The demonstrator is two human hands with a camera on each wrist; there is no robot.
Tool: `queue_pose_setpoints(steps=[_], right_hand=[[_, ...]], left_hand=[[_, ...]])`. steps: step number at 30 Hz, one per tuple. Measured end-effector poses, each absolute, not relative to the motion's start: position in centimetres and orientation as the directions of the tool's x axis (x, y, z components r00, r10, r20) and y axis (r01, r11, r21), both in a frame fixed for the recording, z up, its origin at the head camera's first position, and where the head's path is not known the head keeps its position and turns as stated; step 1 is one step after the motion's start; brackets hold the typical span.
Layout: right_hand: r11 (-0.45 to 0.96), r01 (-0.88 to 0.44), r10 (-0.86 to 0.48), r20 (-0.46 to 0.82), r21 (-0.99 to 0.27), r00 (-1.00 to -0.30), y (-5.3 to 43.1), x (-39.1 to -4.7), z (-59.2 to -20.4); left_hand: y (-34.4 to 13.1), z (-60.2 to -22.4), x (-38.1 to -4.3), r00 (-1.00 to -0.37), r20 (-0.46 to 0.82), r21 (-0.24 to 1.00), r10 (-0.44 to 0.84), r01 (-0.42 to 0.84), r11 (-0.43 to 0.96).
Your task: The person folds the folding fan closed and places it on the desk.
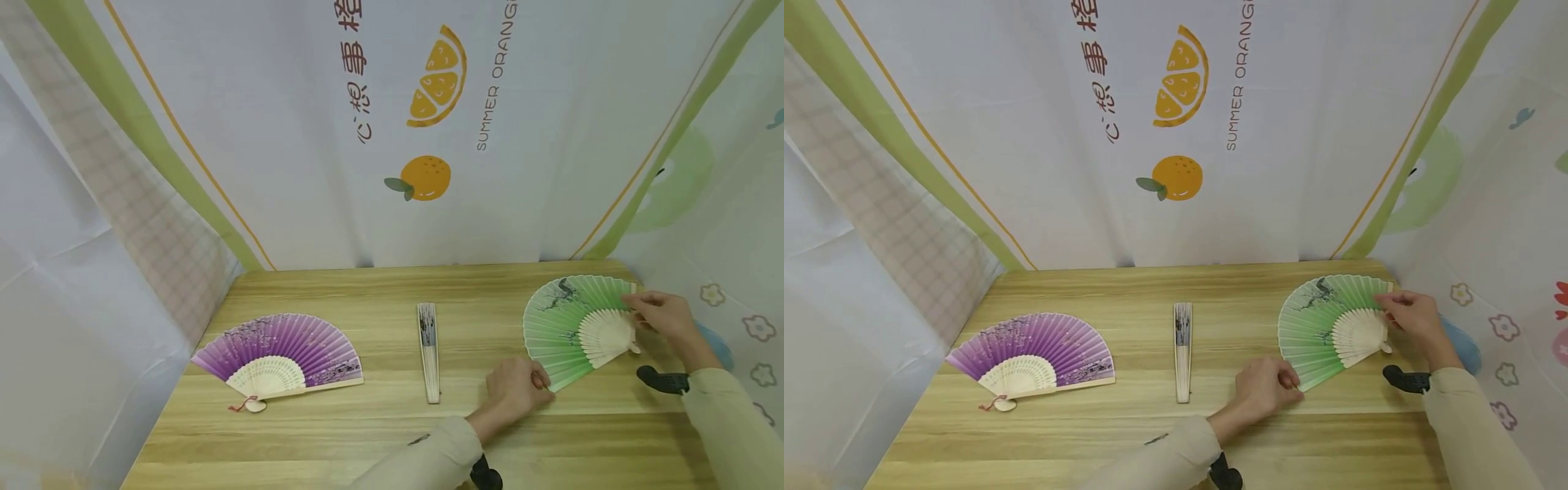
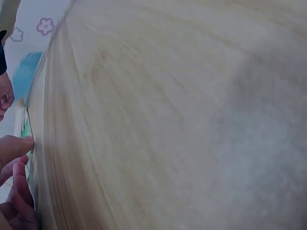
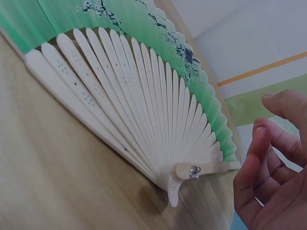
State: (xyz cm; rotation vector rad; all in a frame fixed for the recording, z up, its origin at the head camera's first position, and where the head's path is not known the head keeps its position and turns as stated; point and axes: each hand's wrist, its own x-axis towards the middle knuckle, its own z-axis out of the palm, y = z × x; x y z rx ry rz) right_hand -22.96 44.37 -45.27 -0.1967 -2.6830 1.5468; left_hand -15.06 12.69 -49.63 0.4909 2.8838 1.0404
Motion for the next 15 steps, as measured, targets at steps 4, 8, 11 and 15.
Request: queue_pose_setpoints(steps=[4, 8, 11, 15], right_hand=[[0.491, 0.097, 0.136, -0.034, -0.866, -0.99, 44.47, -23.03, -45.41], [0.493, 0.096, 0.139, -0.031, -0.865, -0.99, 44.61, -23.09, -45.51], [0.501, 0.097, 0.143, -0.029, -0.86, -0.989, 44.69, -23.14, -45.55], [0.491, 0.115, 0.159, -0.041, -0.863, -0.986, 44.81, -23.18, -45.53]], left_hand=[[12.78, -49.77, -15.06, -0.948, 0.093, 0.612, 0.305, 0.296, 0.734], [13.04, -50.0, -15.08, -0.944, 0.113, 0.6, 0.309, 0.312, 0.737], [13.34, -50.1, -15.1, -0.942, 0.113, 0.594, 0.316, 0.319, 0.738], [13.64, -50.08, -15.09, -0.943, 0.11, 0.597, 0.314, 0.315, 0.738]])
